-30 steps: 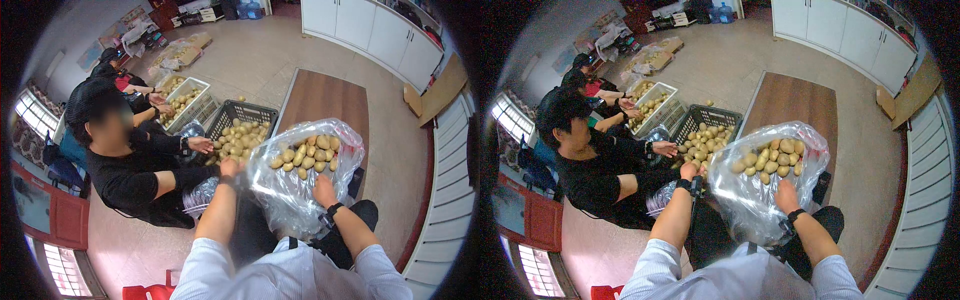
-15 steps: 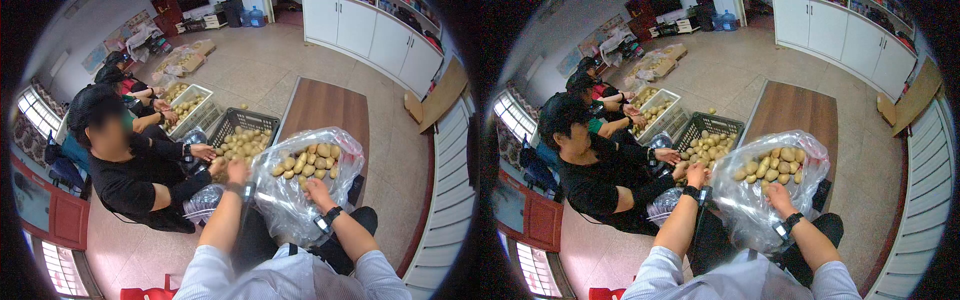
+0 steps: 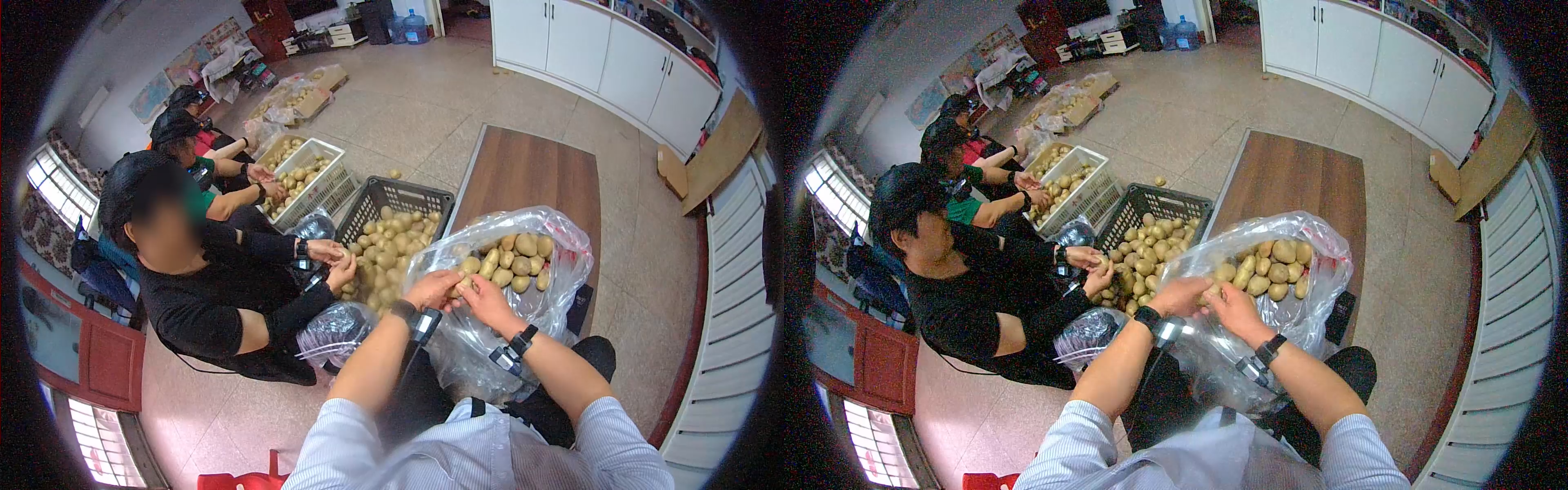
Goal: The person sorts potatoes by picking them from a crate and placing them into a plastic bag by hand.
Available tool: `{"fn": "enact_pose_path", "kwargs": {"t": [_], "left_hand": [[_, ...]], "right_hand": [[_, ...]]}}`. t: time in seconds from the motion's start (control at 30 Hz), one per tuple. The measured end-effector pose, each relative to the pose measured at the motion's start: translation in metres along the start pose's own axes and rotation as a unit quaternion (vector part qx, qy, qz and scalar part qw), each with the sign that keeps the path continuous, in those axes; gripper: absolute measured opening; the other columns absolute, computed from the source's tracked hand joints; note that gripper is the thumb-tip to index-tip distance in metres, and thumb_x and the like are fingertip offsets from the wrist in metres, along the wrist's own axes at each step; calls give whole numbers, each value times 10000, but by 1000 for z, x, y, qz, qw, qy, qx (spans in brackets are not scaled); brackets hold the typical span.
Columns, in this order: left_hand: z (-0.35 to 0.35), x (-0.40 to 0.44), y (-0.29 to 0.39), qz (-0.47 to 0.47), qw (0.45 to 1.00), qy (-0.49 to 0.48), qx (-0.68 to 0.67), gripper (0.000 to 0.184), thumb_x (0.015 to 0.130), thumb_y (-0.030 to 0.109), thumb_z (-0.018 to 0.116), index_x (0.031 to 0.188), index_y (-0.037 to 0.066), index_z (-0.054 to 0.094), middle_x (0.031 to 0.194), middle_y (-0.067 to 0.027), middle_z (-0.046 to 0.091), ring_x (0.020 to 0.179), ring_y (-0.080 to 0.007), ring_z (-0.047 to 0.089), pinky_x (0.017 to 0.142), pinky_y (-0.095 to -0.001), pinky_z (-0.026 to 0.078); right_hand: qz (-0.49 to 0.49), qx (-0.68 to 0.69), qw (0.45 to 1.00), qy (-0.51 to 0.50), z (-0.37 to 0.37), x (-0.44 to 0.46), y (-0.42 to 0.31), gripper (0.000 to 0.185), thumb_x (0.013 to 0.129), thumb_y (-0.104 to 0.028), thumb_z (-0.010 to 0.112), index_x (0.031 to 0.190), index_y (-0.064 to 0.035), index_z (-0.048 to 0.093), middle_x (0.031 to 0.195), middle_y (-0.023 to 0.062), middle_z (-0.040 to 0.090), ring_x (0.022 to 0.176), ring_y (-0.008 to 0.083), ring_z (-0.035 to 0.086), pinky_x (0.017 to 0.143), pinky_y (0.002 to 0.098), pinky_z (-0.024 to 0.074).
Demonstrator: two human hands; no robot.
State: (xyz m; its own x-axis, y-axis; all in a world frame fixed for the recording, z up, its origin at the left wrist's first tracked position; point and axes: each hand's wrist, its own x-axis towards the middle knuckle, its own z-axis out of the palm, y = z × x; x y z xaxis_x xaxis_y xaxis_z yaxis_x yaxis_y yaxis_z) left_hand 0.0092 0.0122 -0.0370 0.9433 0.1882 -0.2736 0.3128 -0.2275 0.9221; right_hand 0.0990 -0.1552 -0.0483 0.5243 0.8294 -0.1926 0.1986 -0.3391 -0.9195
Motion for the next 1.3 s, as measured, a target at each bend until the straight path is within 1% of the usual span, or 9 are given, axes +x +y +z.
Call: {"fn": "enact_pose_path", "kwargs": {"t": [0.03, 0.17, 0.27, 0.37, 0.5, 0.73, 0.77, 0.8, 1.3], "left_hand": [[-1, -3, 11, -214, 942, -19, -259, 444, 754, 223, 716, 1120, 60, 526, 1051, -159, 611, 996, -353, 586, 830, -434, 492], [-10, 5, -22, -92, 988, -52, -116, 468, 758, 298, 718, 1114, 62, 527, 1029, -176, 610, 987, -358, 591, 804, -446, 495], [-15, 5, -38, -139, 910, 48, -387, 292, 921, 308, 594, 1097, 80, 545, 901, -65, 596, 617, -191, 584, 473, -303, 472], [-40, 9, -80, 123, 976, 165, 71, 322, 900, 310, 605, 1119, 81, 547, 923, -70, 597, 675, -223, 595, 533, -341, 497], [-64, -1, -106, 127, 909, 296, 264, 345, 884, 321, 589, 1084, 42, 557, 932, -103, 608, 759, -266, 617, 616, -378, 520], [-91, 6, -185, 31, 846, 386, -366, 503, 815, 488, 612, 876, -12, 618, 827, -193, 654, 813, -329, 656, 699, -404, 530], [-93, -3, -171, -60, 918, 390, 47, 414, 816, 404, 640, 883, -3, 609, 846, -195, 649, 793, -340, 647, 664, -417, 528], [-94, -13, -155, -141, 820, 324, 451, 331, 816, 321, 667, 891, 5, 601, 865, -196, 643, 774, -351, 639, 630, -430, 526], [-103, -21, -164, -148, 820, 330, 443, 510, 736, 549, 635, 790, 46, 699, 874, -197, 672, 832, -367, 647, 703, -443, 513]], "right_hand": [[-58, -121, 990, 38, 3, 5, 7, 320, 945, -217, 536, 1201, -25, 534, 898, 98, 645, 699, 199, 646, 607, 318, 506], [-136, -126, 979, 90, -4, -1, -4, 306, 922, -213, 555, 1161, -21, 555, 910, 149, 626, 743, 278, 632, 690, 385, 497], [-171, -221, 950, 142, -13, -2, 9, 313, 871, -207, 590, 1132, -35, 568, 990, 170, 599, 860, 342, 594, 788, 426, 479], [-148, -343, 911, 175, -24, -6, 26, 232, 862, -191, 541, 1039, -48, 587, 1102, 177, 558, 950, 379, 558, 803, 474, 468], [-142, -432, 872, 182, -30, -6, 60, 230, 833, -173, 554, 1032, -58, 570, 1093, 161, 539, 961, 368, 554, 790, 461, 480], [-94, -467, 868, 142, -27, -13, 68, 293, 843, -175, 539, 1115, -67, 545, 1144, 155, 524, 937, 335, 591, 736, 446, 508], [-101, -477, 861, 148, -27, -10, 70, 322, 839, -171, 541, 1143, -64, 534, 1166, 161, 516, 916, 333, 605, 712, 444, 518], [-102, -477, 860, 150, -27, -9, 68, 322, 839, -171, 541, 1143, -64, 534, 1166, 161, 516, 916, 333, 605, 712, 444, 518], [-3, -482, 874, 67, -33, -12, 43, 502, 764, -230, 660, 1191, -38, 478, 1299, 190, 409, 910, 336, 617, 765, 436, 528]]}}
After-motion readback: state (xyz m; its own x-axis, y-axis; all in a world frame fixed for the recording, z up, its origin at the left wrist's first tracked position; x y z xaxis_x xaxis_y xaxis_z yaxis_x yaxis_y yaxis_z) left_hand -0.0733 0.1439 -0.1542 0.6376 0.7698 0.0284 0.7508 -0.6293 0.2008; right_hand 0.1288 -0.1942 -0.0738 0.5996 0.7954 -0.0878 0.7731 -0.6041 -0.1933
